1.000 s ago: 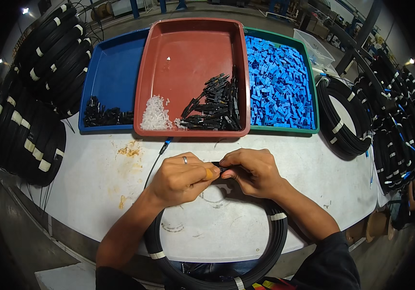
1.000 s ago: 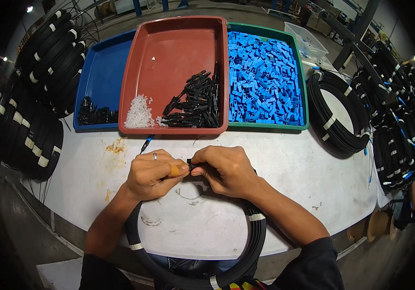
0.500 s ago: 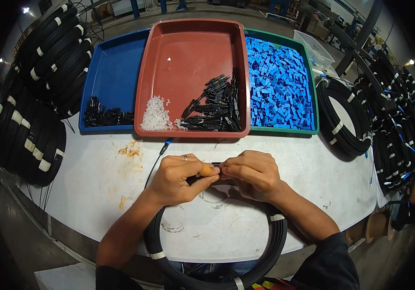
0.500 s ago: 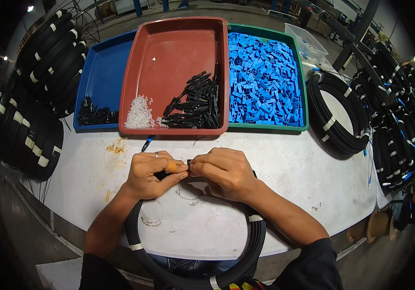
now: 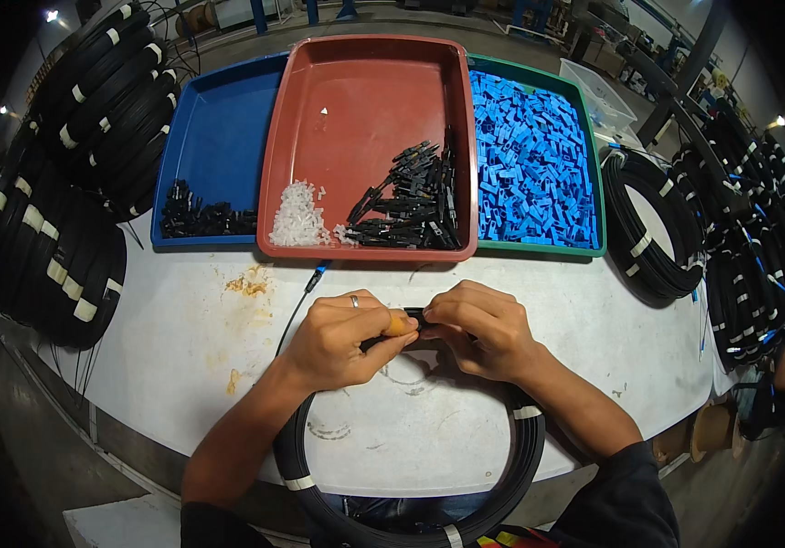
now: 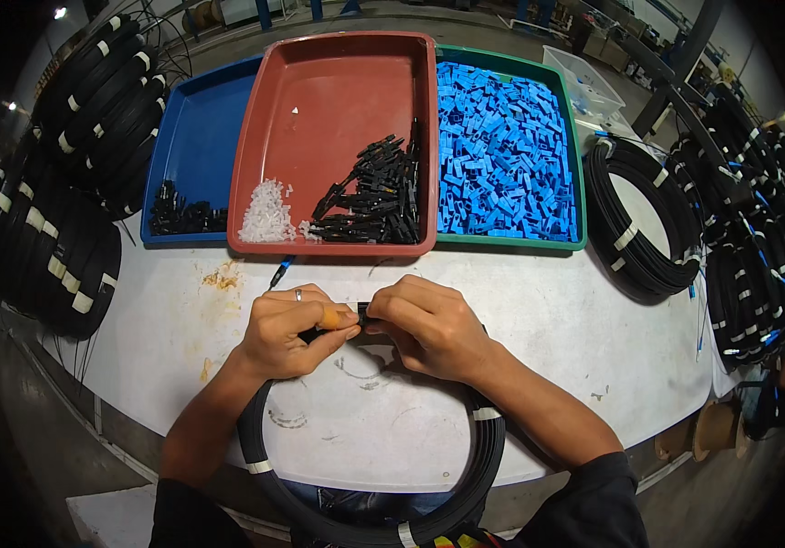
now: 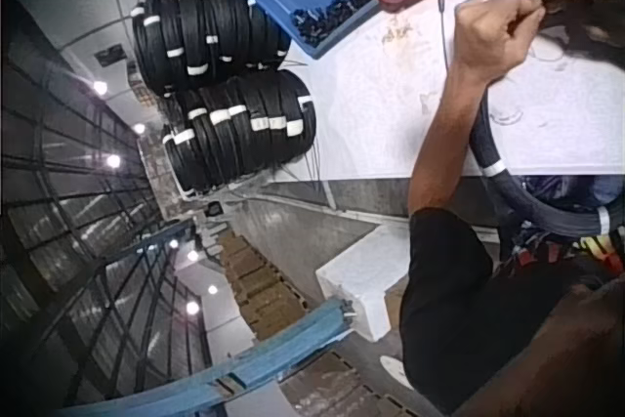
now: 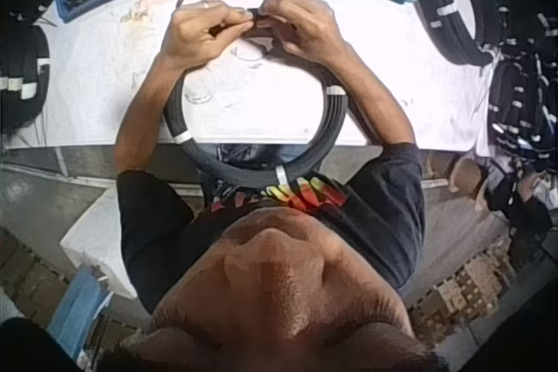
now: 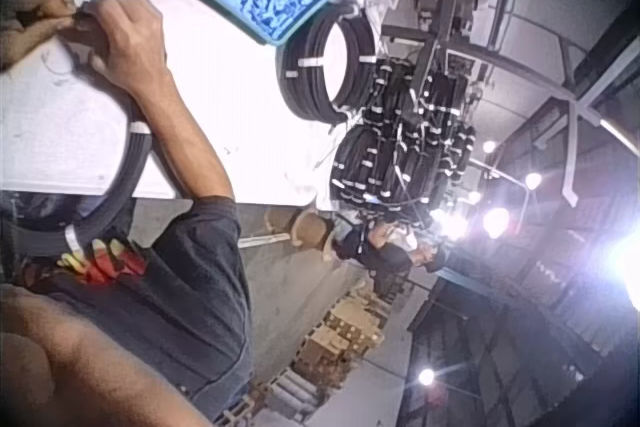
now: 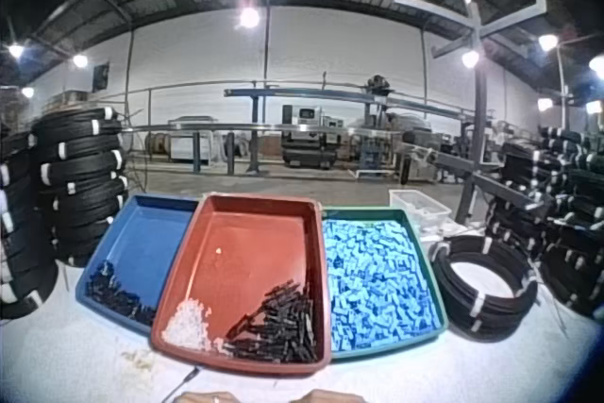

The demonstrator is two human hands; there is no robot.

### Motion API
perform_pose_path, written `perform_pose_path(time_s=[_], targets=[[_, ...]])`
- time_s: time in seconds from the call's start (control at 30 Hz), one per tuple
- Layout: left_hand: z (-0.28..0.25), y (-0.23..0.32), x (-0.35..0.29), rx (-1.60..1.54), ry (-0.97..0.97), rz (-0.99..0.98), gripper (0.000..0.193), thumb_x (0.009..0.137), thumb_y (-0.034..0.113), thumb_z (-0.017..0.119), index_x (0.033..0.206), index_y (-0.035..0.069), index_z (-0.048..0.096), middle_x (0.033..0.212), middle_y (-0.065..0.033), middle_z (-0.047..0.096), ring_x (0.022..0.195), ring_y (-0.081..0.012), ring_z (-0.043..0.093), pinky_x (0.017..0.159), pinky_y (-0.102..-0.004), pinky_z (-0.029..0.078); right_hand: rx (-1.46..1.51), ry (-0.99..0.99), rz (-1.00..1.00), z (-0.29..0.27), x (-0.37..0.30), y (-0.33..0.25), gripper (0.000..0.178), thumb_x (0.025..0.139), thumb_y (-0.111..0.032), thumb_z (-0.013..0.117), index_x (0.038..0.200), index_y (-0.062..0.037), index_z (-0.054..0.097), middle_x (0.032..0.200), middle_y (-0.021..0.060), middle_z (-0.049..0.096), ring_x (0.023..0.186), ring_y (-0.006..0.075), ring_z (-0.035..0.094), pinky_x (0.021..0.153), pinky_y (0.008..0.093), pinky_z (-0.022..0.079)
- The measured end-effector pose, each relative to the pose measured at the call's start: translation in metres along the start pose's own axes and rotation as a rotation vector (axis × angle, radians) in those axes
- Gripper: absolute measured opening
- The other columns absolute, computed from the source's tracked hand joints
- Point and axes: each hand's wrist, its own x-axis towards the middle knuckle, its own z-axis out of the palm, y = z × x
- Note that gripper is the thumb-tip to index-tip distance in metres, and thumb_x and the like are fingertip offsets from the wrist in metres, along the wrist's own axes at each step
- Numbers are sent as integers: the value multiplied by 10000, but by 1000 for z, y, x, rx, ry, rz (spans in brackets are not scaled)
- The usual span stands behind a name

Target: The person attaches connector components to the ends of a coiled cable by hand, then places the finished cable onto a stack. The person then picks up another coiled cable and attaches connector parts to its ends.

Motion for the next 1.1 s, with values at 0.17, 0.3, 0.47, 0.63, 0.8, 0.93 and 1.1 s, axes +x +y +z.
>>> perform_pose_path(time_s=[0.17,0.3,0.47,0.63,0.8,0.93,1.1], targets=[[1,-1,4,13,-19,78,154,723,-42,834,830,4,733,773,-84,742,666,-214,708,657,-321,566,24,-49,8,-2,-2,5,247,697,111,725,901,-7,649,914,113,705,773,302,681,679,381,553],[-3,-1,5,184,-67,237,158,718,-51,843,816,0,731,779,-102,743,674,-223,713,644,-322,566,172,-88,87,1,-4,10,251,686,120,719,893,-1,642,913,125,703,780,297,684,671,381,555],[0,0,2,-3,-1,2,122,739,-25,817,819,2,729,798,-81,737,700,-209,704,666,-311,562,21,1,-32,-1,-2,5,253,675,131,705,881,4,631,931,129,702,783,301,679,679,382,555],[-2,0,6,226,-82,240,89,765,-9,792,776,11,706,813,-73,727,683,-183,684,635,-307,548,49,-92,16,-2,-1,4,246,679,130,704,867,-2,617,931,129,698,799,300,679,693,382,557],[-1,-2,6,294,-44,319,81,772,-2,785,777,12,706,820,-69,725,680,-177,683,627,-305,546,146,-68,110,3,-5,7,256,673,126,706,876,-1,616,928,128,693,803,303,678,695,387,558],[1,-1,2,42,13,35,88,774,6,791,771,11,703,829,-69,728,676,-174,682,623,-307,545,-5,-19,-33,0,0,2,256,675,119,712,882,8,611,931,135,688,806,314,682,703,391,557],[-3,0,5,155,-73,173,83,800,4,778,766,14,704,843,-63,729,715,-163,692,640,-295,546,-23,-110,15,-3,-1,-2,259,676,114,718,882,4,607,928,135,684,813,308,678,699,386,555]])
